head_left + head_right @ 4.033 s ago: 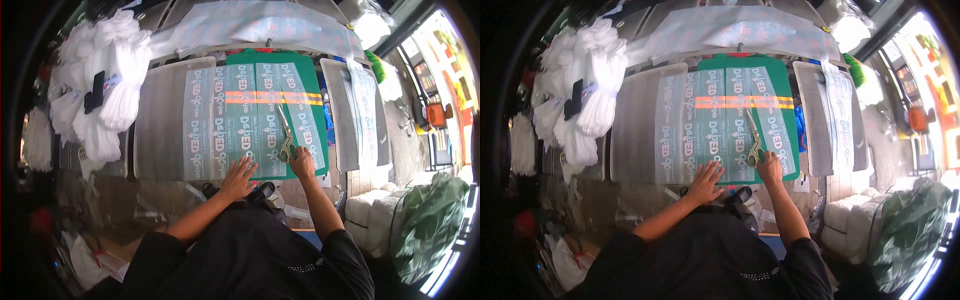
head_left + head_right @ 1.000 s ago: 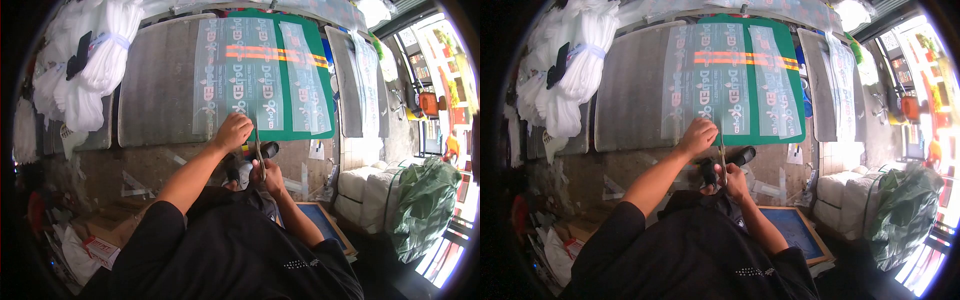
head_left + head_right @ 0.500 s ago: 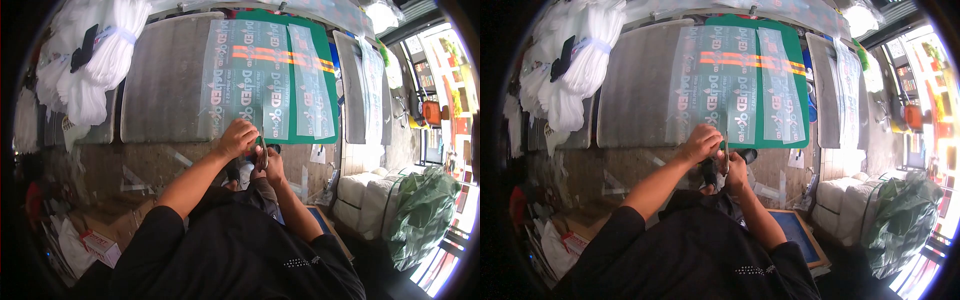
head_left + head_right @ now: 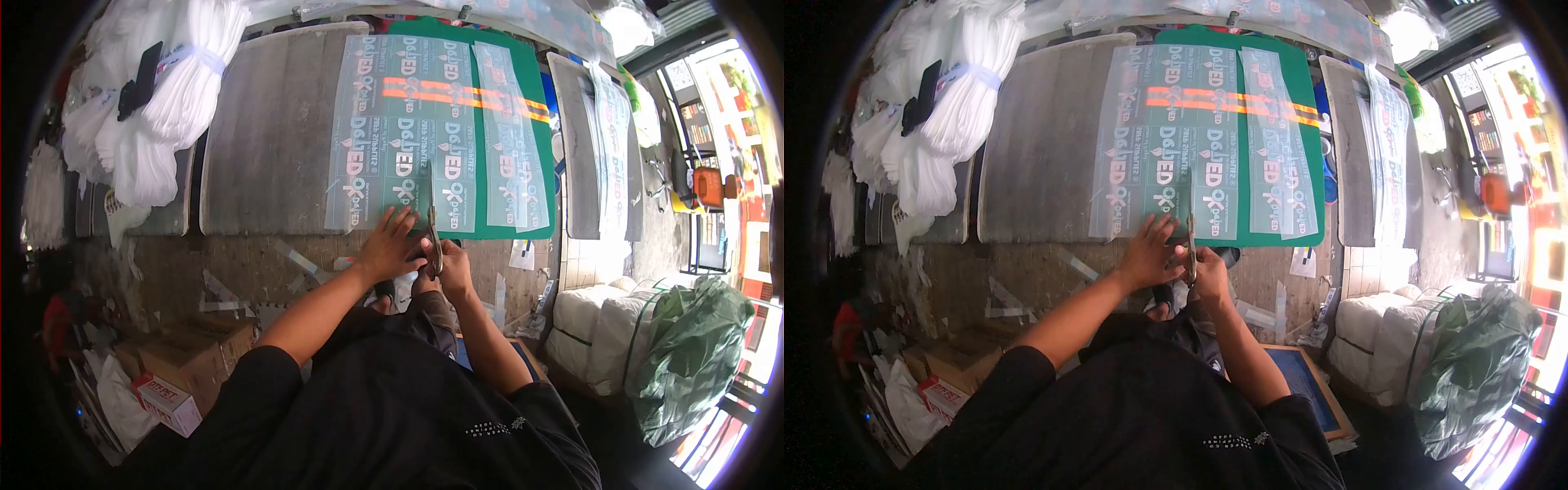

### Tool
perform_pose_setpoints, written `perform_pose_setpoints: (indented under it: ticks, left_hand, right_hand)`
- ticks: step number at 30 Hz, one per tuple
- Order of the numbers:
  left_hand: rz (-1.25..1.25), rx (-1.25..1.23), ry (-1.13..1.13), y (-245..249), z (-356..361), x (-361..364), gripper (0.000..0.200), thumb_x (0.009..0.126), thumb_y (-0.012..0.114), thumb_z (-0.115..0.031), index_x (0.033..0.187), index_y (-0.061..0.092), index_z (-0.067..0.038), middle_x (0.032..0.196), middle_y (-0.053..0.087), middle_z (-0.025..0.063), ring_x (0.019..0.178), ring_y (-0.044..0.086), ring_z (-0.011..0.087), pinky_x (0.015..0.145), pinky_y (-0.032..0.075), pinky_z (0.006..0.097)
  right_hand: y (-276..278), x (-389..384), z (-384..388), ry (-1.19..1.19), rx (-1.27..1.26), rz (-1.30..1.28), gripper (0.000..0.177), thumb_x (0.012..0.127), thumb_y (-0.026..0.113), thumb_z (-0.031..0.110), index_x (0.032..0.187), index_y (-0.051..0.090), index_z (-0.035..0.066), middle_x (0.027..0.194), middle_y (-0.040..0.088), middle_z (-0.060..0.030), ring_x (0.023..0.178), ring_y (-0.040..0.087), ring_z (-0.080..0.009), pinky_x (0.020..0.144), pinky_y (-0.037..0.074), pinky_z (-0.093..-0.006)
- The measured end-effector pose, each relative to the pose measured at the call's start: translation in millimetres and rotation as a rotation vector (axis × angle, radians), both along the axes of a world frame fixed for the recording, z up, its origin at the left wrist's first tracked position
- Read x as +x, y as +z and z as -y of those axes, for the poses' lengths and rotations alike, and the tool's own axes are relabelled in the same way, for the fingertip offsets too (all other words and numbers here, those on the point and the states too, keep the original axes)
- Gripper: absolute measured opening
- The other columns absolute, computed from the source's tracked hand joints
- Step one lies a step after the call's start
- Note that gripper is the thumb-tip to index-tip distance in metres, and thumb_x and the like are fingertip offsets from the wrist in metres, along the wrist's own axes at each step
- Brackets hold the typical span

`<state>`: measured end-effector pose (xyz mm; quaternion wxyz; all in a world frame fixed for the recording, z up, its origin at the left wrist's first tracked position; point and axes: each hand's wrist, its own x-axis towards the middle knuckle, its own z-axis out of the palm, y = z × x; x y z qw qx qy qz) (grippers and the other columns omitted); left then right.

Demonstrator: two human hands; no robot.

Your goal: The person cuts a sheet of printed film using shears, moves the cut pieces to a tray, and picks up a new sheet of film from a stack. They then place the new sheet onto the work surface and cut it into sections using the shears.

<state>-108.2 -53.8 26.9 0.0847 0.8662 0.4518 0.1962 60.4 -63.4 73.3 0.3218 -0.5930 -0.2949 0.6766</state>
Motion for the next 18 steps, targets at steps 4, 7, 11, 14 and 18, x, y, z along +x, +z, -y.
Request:
perform_pose_setpoints:
  ticks: [4, 7, 11, 14, 18]
  left_hand:
    - [-0.042, -0.028, -0.007, 6, 0, 8, 0.084, 0.068, 0.07, -0.05, 0.141, 0.041, -0.021, 0.132, 0.034, 0.0146, 0.132, 0.028, 0.0347, 0.11, 0.021, 0.0571]
    - [-0.02, 0.005, 0.048, 2, -1, 17, 0.09, 0.065, 0.071, -0.051, 0.144, 0.038, -0.02, 0.126, 0.035, 0.0155, 0.127, 0.032, 0.0359, 0.108, 0.023, 0.0588]
    - [-0.038, 0.003, 0.061, -2, -3, 19, 0.094, 0.063, 0.072, -0.051, 0.144, 0.037, -0.02, 0.125, 0.035, 0.0154, 0.125, 0.033, 0.0369, 0.107, 0.024, 0.0595]
    - [0.034, 0.02, 0.047, -4, -3, 18, 0.093, 0.062, 0.074, -0.048, 0.143, 0.039, -0.019, 0.124, 0.036, 0.0162, 0.124, 0.034, 0.0386, 0.106, 0.026, 0.0596]
    - [0.038, -0.013, 0.035, -1, -4, 16, 0.088, 0.064, 0.074, -0.048, 0.141, 0.042, -0.019, 0.123, 0.038, 0.0163, 0.125, 0.034, 0.0372, 0.106, 0.026, 0.0596]
  right_hand:
    - [8, 2, -2, 0.025, -0.005, 0.048, 0.045, 0.082, 0.074, 0.042, 0.087, 0.058, 0.0, 0.061, 0.055, 0.0, 0.05, 0.05, -0.0072, 0.046, 0.04, -0.0221]
    - [11, 2, -4, 0.029, -0.02, 0.039, 0.046, 0.082, 0.075, 0.042, 0.087, 0.058, 0.0, 0.062, 0.057, -0.0011, 0.052, 0.054, -0.0076, 0.047, 0.041, -0.0211]
    - [-1, 1, -1, 0.025, 0.002, 0.052, 0.046, 0.082, 0.075, 0.041, 0.088, 0.057, 0.0, 0.064, 0.059, -0.0025, 0.055, 0.059, -0.0089, 0.048, 0.044, -0.0204]
    - [0, 0, -5, -0.004, -0.02, 0.023, 0.048, 0.078, 0.078, 0.043, 0.087, 0.058, 0.0, 0.067, 0.06, -0.0016, 0.054, 0.054, -0.0072, 0.049, 0.041, -0.0197]
    - [-11, 3, -10, 0.049, 0.016, 0.089, 0.046, 0.081, 0.076, 0.04, 0.088, 0.058, -0.001, 0.067, 0.061, -0.0029, 0.054, 0.056, -0.0078, 0.048, 0.043, -0.0208]
